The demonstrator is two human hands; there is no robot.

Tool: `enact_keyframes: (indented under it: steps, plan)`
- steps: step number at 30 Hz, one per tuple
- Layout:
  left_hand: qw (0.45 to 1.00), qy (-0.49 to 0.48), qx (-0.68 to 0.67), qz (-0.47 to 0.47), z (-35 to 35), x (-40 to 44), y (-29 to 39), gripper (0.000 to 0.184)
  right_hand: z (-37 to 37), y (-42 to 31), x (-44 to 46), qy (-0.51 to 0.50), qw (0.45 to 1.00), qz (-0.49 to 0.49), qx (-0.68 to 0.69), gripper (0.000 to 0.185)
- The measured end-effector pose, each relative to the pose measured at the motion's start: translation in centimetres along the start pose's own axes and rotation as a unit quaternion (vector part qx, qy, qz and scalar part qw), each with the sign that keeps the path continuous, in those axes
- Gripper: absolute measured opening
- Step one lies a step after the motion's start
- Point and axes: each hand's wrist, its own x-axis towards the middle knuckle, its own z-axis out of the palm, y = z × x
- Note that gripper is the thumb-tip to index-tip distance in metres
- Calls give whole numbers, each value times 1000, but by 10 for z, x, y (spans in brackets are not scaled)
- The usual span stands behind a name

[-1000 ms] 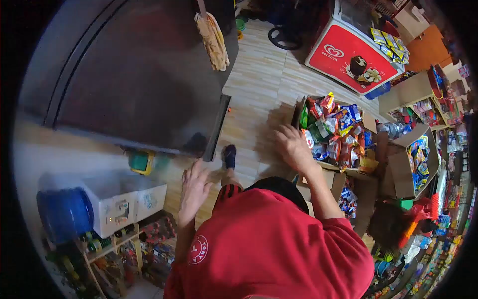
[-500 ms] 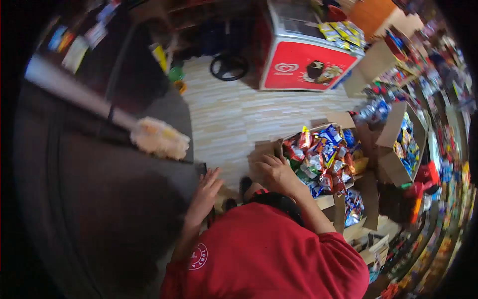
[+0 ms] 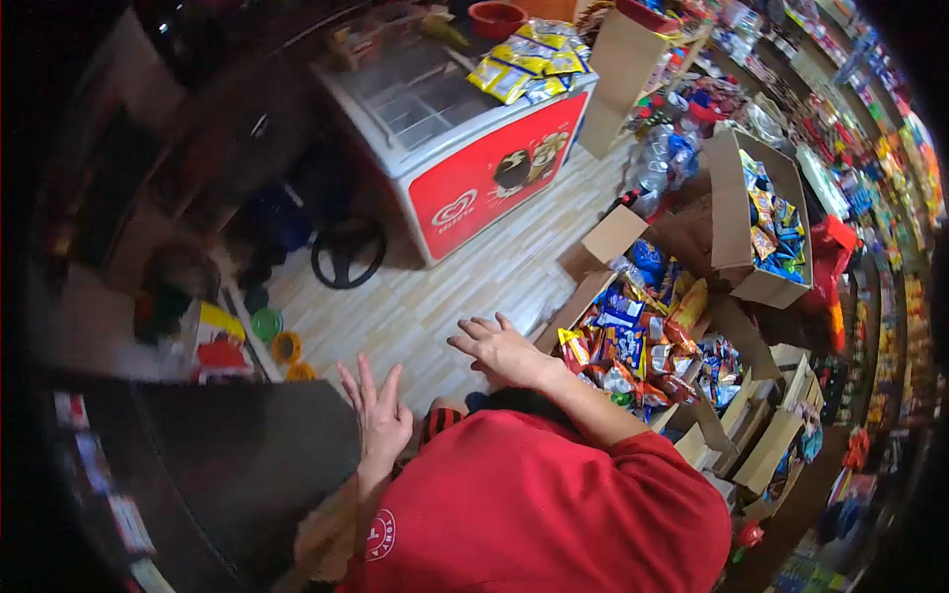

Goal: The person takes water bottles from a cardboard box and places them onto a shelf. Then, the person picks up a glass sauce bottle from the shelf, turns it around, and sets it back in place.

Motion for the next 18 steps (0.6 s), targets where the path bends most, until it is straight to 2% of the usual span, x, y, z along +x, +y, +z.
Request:
enact_keyframes:
  steps: [4, 7, 11, 13, 18]
  plan:
    - [993, -9, -117, 5, 14, 83, -43, 77, -10, 45, 42, -8, 998, 56, 4, 61]
    - [977, -103, -188, 10, 29, 154, -67, 85, -10, 81, 63, 17, 990, 139, -17, 67]
    - [975, -164, -91, 123, 44, 255, -79, 86, -51, 109, 88, 36, 972, 227, 58, 67]
    - [964, -189, -34, 186, 40, 309, -65, 86, -61, 126, 97, 70, 970, 230, 44, 67]
    - [930, -205, -40, 302, 86, 422, -28, 83, -83, 187, 88, 149, 939, 308, 37, 62]
